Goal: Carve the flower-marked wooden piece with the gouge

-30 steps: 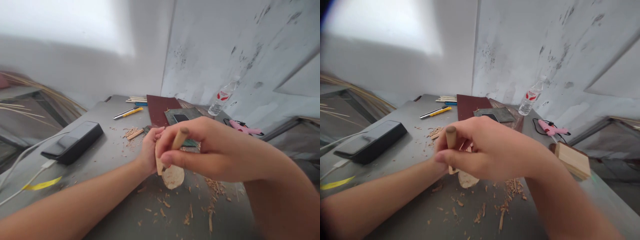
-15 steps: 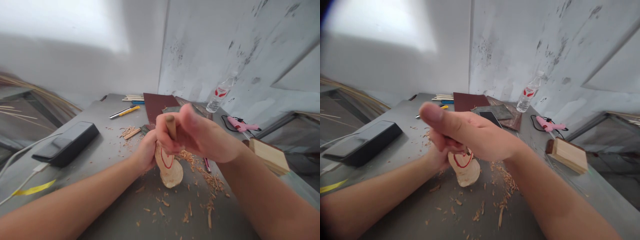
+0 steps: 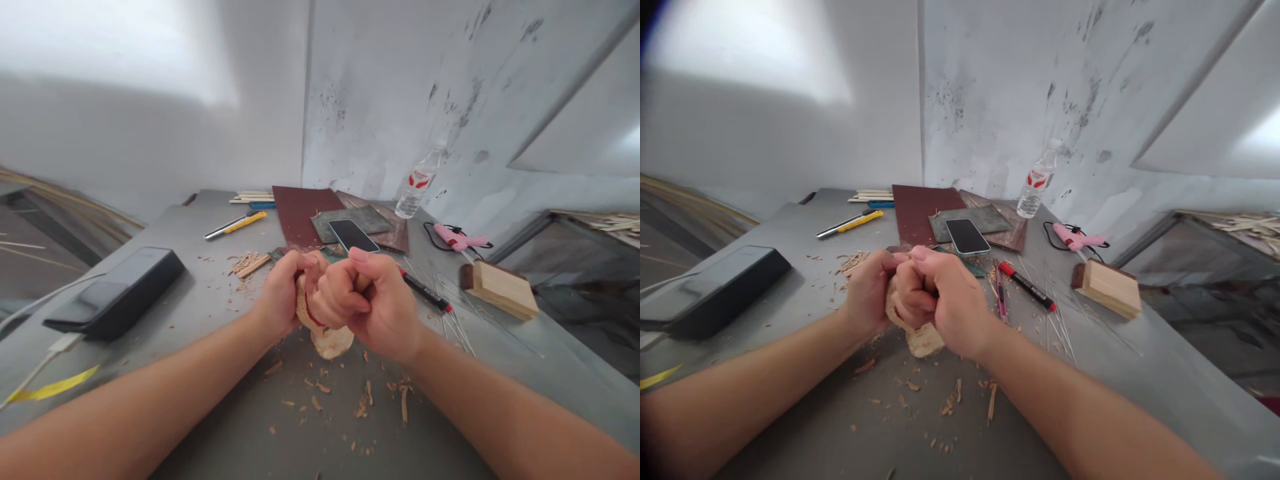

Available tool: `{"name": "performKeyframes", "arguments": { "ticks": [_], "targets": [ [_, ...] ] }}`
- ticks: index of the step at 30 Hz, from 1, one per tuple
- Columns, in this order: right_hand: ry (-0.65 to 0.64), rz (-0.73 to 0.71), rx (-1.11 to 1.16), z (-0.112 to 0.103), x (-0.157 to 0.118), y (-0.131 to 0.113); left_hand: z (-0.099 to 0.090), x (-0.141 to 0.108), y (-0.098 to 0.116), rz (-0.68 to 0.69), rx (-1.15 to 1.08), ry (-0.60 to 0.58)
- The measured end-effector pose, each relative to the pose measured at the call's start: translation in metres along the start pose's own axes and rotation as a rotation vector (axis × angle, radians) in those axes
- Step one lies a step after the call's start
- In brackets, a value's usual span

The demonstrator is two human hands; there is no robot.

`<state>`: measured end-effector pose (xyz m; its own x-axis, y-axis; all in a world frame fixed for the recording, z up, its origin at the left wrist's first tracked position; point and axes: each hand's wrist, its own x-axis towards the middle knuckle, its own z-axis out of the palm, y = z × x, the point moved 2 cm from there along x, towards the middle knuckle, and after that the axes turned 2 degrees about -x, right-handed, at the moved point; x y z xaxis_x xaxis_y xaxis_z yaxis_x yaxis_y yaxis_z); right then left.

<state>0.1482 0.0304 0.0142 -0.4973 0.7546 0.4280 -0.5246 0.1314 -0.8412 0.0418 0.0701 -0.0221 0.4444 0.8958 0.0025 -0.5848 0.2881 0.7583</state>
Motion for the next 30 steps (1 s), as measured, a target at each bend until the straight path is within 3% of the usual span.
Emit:
{"name": "performKeyframes", "arguments": {
  "ticks": [8, 16, 22, 30],
  "targets": [
    [-0.05, -0.07, -0.041, 0.004, -0.005, 0.0, 0.003, 0.0, 0.0, 0.095, 0.041, 0.002],
    [-0.049, 0.01, -0.176, 0.002, -0.008, 0.012, 0.005, 0.0, 0.001, 0.135, 0.136, -0.078],
    [-0.067, 0.091, -0.147, -0.002, -0.009, 0.019, 0.004, 0.001, -0.001, 0.118, 0.119, -0.055],
    [-0.03, 0.04, -0.061, 0.001, -0.007, 0.002, 0.001, 0.004, 0.001, 0.148, 0.145, -0.068]
  ]
}}
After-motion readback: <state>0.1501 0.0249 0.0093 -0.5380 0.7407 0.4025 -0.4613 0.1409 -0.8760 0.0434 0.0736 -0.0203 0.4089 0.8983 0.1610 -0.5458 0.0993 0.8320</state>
